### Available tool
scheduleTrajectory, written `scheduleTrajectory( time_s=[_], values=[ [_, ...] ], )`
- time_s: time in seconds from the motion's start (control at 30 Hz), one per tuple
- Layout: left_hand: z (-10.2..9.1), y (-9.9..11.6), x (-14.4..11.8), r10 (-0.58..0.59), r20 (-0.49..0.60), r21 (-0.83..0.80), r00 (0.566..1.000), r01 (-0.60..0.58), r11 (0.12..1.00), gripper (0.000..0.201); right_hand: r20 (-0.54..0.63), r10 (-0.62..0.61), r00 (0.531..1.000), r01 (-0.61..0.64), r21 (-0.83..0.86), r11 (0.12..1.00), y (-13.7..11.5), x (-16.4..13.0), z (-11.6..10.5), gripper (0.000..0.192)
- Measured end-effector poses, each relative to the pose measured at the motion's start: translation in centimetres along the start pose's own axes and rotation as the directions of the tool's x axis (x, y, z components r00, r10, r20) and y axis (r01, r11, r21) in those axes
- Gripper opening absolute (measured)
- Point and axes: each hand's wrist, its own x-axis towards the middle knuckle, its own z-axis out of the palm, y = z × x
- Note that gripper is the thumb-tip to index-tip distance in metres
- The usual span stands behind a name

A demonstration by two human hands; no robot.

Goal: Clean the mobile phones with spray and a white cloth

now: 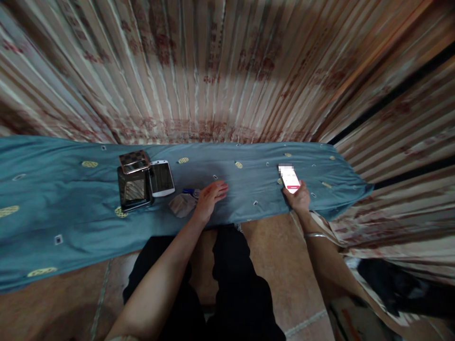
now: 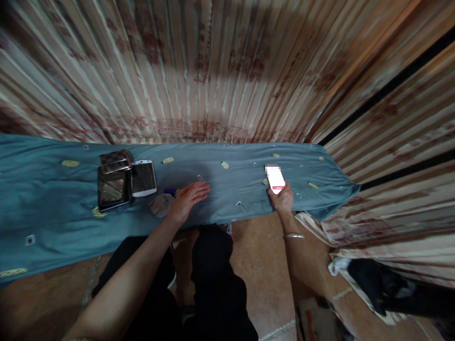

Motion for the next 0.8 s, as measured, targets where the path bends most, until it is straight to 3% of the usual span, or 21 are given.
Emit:
scheduleTrajectory(
  time_s=[0.23,0.37,0.53,0.8],
  values=[
    [0.1,-0.5,0.0,0.034,-0.056,0.014,0.998,-0.033,0.999,0.042,0.000,0.136,0.991,-0.135,-0.113,0.984,4.0,4.5,-0.9,0.090],
    [0.5,-0.6,-0.3,0.092,-0.079,0.047,0.993,-0.089,0.995,0.028,-0.005,0.141,0.990,-0.140,-0.129,0.982,5.4,6.0,-1.1,0.088],
    [0.7,-0.3,-1.3,0.179,-0.048,0.194,0.983,-0.166,0.967,0.022,0.071,0.145,0.987,-0.131,-0.175,0.976,6.2,7.6,-1.4,0.092],
    [0.5,-0.3,-1.9,0.172,-0.052,0.295,0.984,-0.150,0.944,0.020,0.090,0.235,0.968,-0.220,-0.152,0.964,6.5,10.2,-1.7,0.096]
  ],
)
